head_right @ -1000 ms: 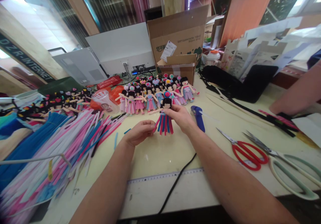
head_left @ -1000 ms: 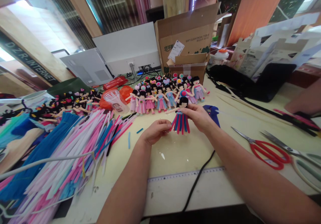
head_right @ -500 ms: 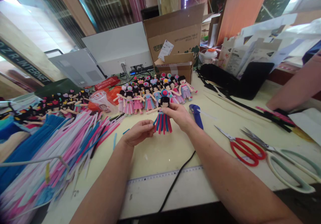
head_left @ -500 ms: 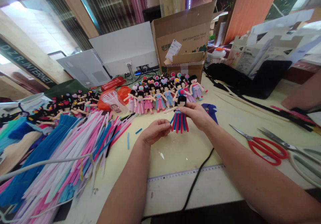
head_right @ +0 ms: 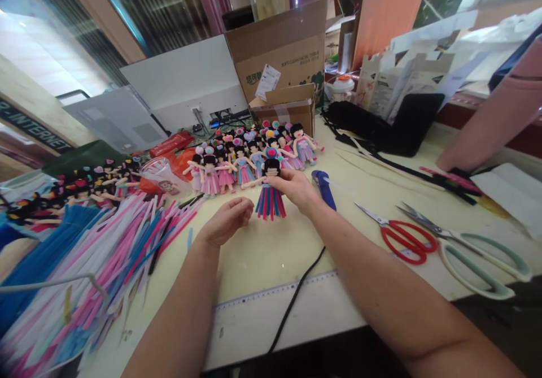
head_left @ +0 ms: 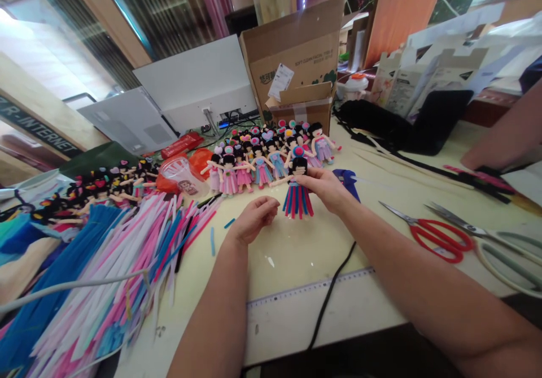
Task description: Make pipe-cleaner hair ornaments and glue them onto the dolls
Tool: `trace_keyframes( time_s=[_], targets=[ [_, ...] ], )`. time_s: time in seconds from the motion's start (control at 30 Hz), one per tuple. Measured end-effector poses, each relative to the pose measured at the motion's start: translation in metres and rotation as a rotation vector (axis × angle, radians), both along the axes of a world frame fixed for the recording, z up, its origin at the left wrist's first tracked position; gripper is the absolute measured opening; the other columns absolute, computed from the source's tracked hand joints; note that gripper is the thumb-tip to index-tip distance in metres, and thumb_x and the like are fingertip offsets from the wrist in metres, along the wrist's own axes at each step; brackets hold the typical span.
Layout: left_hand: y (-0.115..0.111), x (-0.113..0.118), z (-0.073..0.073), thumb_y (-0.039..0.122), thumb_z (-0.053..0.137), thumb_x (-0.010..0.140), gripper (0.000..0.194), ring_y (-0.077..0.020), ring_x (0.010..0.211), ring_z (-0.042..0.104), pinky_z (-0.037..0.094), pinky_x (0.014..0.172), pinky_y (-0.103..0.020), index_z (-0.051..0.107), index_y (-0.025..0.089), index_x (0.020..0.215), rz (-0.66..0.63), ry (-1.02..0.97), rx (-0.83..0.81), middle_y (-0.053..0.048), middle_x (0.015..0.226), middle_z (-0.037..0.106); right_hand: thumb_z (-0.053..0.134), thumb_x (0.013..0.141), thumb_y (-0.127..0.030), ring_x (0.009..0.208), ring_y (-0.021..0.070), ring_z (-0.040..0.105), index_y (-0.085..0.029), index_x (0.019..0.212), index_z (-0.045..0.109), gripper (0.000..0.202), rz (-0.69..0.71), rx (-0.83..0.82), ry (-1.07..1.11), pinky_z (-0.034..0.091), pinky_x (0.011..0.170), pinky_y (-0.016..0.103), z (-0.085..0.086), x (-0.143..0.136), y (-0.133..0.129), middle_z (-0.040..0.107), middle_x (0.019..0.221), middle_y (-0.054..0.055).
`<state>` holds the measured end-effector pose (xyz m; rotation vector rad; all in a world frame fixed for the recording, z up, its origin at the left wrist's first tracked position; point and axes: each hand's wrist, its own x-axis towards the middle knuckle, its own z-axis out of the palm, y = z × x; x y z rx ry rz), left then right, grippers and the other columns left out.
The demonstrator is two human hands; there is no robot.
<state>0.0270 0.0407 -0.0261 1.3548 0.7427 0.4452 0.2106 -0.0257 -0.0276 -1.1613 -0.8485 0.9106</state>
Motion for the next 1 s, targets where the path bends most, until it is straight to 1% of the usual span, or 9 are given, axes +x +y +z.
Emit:
trace_keyframes(
  time_s=[0.1, 0.23, 0.4, 0.5, 0.6, 0.67, 0.77, 0.9, 1.0],
  targets=[
    [-0.002, 0.004, -0.001, 0.046, 0.073, 0.064, 0.038, -0.0073, 0.061, 0.048, 0.032, 0.053, -0.019, 0.063, 0.018, 0.088, 0.07, -0.01, 0.031, -0.001, 0.079, 0.059, 0.072, 0.063, -0.037, 0.065, 0.0144, 0.059, -0.015, 0.081, 0.071, 0.028, 0.025, -0.012, -0.023, 0.044, 0.063, 0.028, 0.0, -0.004, -0.001, 0.069, 0.073, 0.002],
    [-0.004, 0.009, -0.007, 0.05, 0.071, 0.066, 0.047, -0.0117, 0.073, 0.057, 0.037, 0.057, -0.021, 0.064, 0.021, 0.102, 0.057, -0.049, 0.096, -0.003, 0.092, 0.064, 0.073, 0.061, -0.038, 0.061, 0.0129, 0.056, -0.016, 0.079, 0.069, 0.028, 0.088, -0.018, -0.109, 0.041, 0.056, 0.025, -0.001, -0.017, -0.002, 0.067, 0.071, 0.001],
    [-0.005, 0.013, -0.01, 0.04, 0.077, 0.061, 0.04, -0.0159, 0.077, 0.061, 0.042, 0.065, -0.025, 0.068, 0.017, 0.093, 0.137, -0.144, 0.104, -0.003, 0.087, 0.067, 0.066, 0.069, -0.044, 0.059, 0.0114, 0.053, -0.018, 0.077, 0.065, 0.027, 0.121, -0.003, -0.162, 0.042, 0.053, 0.024, 0.0, -0.022, -0.002, 0.062, 0.067, -0.001],
    [-0.001, 0.012, -0.009, 0.037, 0.077, 0.061, 0.038, -0.0188, 0.083, 0.062, 0.045, 0.069, -0.027, 0.07, 0.016, 0.092, 0.206, -0.213, 0.05, -0.005, 0.093, 0.069, 0.061, 0.074, -0.048, 0.063, 0.0124, 0.057, -0.019, 0.079, 0.064, 0.029, 0.078, -0.013, -0.124, 0.045, 0.057, 0.025, 0.0, -0.017, -0.002, 0.063, 0.073, 0.001],
    [0.005, 0.007, -0.007, 0.038, 0.075, 0.063, 0.038, -0.019, 0.084, 0.062, 0.046, 0.067, -0.027, 0.07, 0.018, 0.096, 0.296, -0.271, 0.016, -0.005, 0.095, 0.069, 0.062, 0.072, -0.044, 0.058, 0.0114, 0.054, -0.019, 0.072, 0.061, 0.025, 0.019, -0.057, -0.145, 0.042, 0.054, 0.025, 0.0, -0.011, -0.002, 0.06, 0.066, 0.0],
    [0.01, 0.003, -0.008, 0.04, 0.073, 0.065, 0.04, -0.0178, 0.08, 0.061, 0.047, 0.066, -0.027, 0.069, 0.02, 0.099, 0.327, -0.27, 0.003, -0.005, 0.095, 0.069, 0.065, 0.069, -0.04, 0.054, 0.0102, 0.049, -0.019, 0.067, 0.059, 0.022, 0.03, -0.068, -0.179, 0.039, 0.052, 0.025, 0.001, -0.011, -0.003, 0.057, 0.061, -0.001],
    [0.013, -0.002, -0.008, 0.043, 0.071, 0.068, 0.04, -0.0164, 0.079, 0.061, 0.047, 0.066, -0.027, 0.067, 0.022, 0.101, 0.336, -0.259, -0.009, -0.004, 0.095, 0.068, 0.066, 0.067, -0.039, 0.054, 0.01, 0.045, -0.019, 0.067, 0.062, 0.02, 0.106, -0.058, -0.229, 0.036, 0.051, 0.025, 0.004, -0.014, -0.006, 0.056, 0.061, -0.001],
    [0.014, -0.004, -0.008, 0.042, 0.073, 0.067, 0.036, -0.014, 0.075, 0.062, 0.048, 0.064, -0.025, 0.066, 0.021, 0.096, 0.329, -0.319, -0.038, -0.002, 0.091, 0.068, 0.066, 0.067, -0.036, 0.058, 0.0113, 0.047, -0.019, 0.071, 0.064, 0.018, 0.196, 0.01, -0.296, 0.036, 0.054, 0.026, 0.009, -0.018, -0.011, 0.058, 0.065, 0.0],
    [0.015, -0.004, -0.008, 0.041, 0.074, 0.067, 0.036, -0.0124, 0.07, 0.062, 0.048, 0.061, -0.024, 0.066, 0.021, 0.096, 0.323, -0.352, -0.079, -0.001, 0.09, 0.069, 0.065, 0.068, -0.029, 0.056, 0.0102, 0.044, -0.018, 0.074, 0.064, 0.012, 0.173, 0.081, -0.432, 0.035, 0.053, 0.025, 0.009, -0.021, -0.012, 0.056, 0.066, -0.001]
  ],
)
